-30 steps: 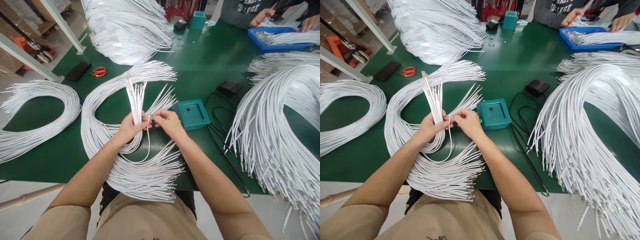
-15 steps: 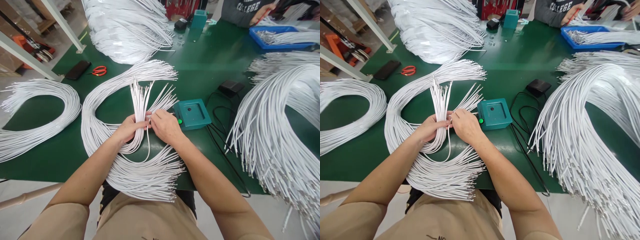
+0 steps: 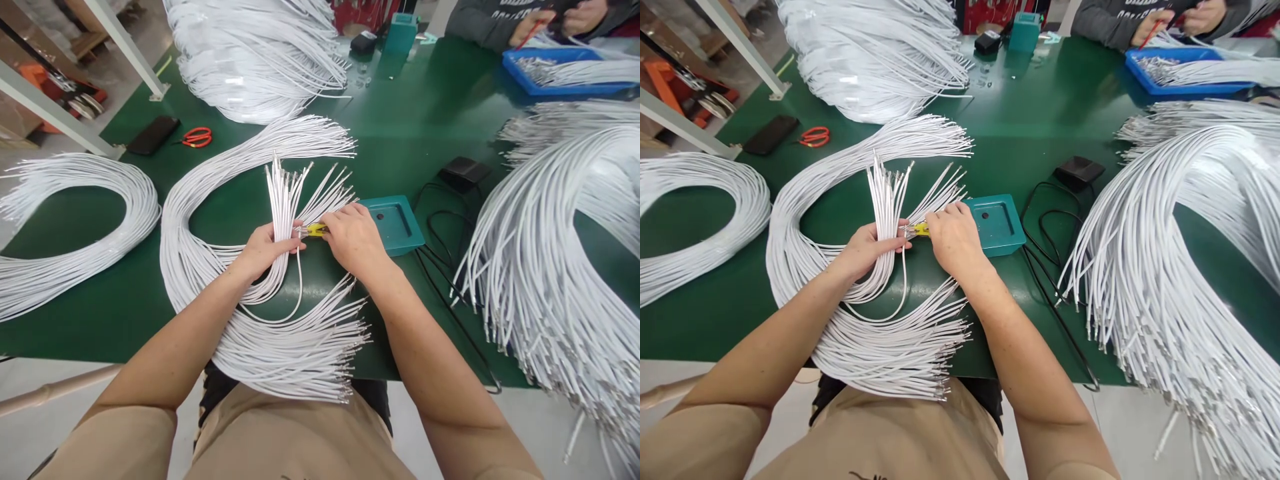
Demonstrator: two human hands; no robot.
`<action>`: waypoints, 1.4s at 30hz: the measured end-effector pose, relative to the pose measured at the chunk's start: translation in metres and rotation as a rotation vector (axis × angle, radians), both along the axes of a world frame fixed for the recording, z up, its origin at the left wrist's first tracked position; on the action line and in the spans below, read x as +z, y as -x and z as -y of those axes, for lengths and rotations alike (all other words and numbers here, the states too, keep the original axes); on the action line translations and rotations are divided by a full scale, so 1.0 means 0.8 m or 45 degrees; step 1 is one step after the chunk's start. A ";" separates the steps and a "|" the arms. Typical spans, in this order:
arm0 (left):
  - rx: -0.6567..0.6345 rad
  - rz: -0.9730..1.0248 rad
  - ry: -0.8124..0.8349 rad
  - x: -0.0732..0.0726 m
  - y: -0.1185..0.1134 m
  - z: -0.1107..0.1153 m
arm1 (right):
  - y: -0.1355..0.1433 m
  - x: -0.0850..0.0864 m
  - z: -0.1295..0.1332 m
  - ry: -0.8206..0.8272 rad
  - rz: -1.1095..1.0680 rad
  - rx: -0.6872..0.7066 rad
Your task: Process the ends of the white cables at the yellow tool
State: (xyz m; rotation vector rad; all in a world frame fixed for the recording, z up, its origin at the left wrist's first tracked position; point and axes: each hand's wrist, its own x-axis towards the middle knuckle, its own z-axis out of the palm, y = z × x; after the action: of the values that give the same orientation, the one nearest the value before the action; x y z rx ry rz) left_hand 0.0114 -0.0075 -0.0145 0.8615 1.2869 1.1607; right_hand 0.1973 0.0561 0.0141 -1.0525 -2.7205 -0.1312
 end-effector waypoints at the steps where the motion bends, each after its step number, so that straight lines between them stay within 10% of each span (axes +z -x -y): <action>1: 0.005 -0.014 -0.013 0.000 -0.001 0.000 | 0.000 0.000 0.000 -0.004 0.009 0.011; 20: 0.074 -0.561 -0.069 0.003 -0.014 -0.005 | 0.003 0.001 -0.002 0.038 0.046 0.043; 26: 0.038 -0.526 -0.032 -0.002 -0.007 -0.005 | -0.011 -0.005 -0.002 -0.131 -0.100 -0.462; 32: 0.062 -0.386 -0.012 0.001 0.001 -0.002 | -0.015 -0.009 -0.006 -0.098 -0.068 -0.482; 35: 0.078 -0.296 -0.041 0.001 0.006 0.001 | -0.008 0.003 0.003 -0.068 -0.225 -0.350; 42: 0.078 -0.034 -0.153 0.000 0.007 0.004 | 0.032 0.021 0.065 0.240 -0.189 0.693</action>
State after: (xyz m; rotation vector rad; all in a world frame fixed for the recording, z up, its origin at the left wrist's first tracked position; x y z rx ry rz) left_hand 0.0059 -0.0111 -0.0145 0.9336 1.2827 1.2897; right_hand 0.1714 0.0044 0.0310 -0.3088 -2.8050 0.2849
